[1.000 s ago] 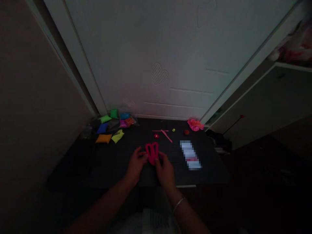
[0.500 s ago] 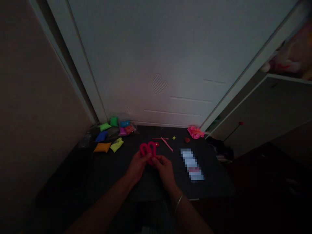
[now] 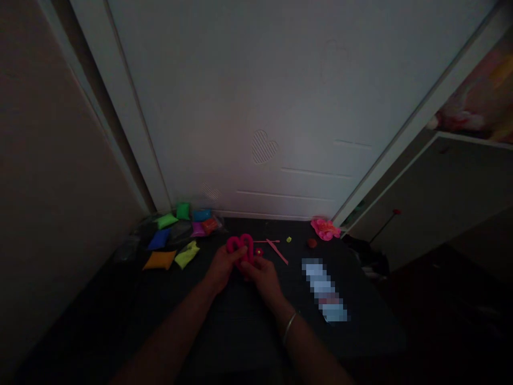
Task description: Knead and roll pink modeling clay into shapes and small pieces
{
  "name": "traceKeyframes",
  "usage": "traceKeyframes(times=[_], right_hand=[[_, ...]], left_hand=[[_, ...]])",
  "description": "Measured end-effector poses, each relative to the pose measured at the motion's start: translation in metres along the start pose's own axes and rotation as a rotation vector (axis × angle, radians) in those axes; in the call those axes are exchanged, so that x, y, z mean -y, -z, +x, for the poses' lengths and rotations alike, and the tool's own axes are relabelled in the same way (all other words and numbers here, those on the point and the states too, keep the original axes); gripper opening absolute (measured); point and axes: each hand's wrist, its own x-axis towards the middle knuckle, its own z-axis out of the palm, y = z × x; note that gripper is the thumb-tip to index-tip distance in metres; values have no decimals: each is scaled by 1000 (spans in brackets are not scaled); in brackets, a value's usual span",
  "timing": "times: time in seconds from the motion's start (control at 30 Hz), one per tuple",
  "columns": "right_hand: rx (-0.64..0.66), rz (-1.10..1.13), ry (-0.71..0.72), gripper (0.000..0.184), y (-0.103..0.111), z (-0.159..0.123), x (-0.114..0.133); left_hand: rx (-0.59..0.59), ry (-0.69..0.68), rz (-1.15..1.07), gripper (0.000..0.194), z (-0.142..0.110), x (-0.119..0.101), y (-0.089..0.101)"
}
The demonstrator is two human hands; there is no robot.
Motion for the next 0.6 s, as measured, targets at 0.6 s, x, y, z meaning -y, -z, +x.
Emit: traceKeyframes(times=[0.6], right_hand=[[-6,27,-16,22,2,-5,-2]], left_hand=[[73,-43,-160,30,2,-7,5]])
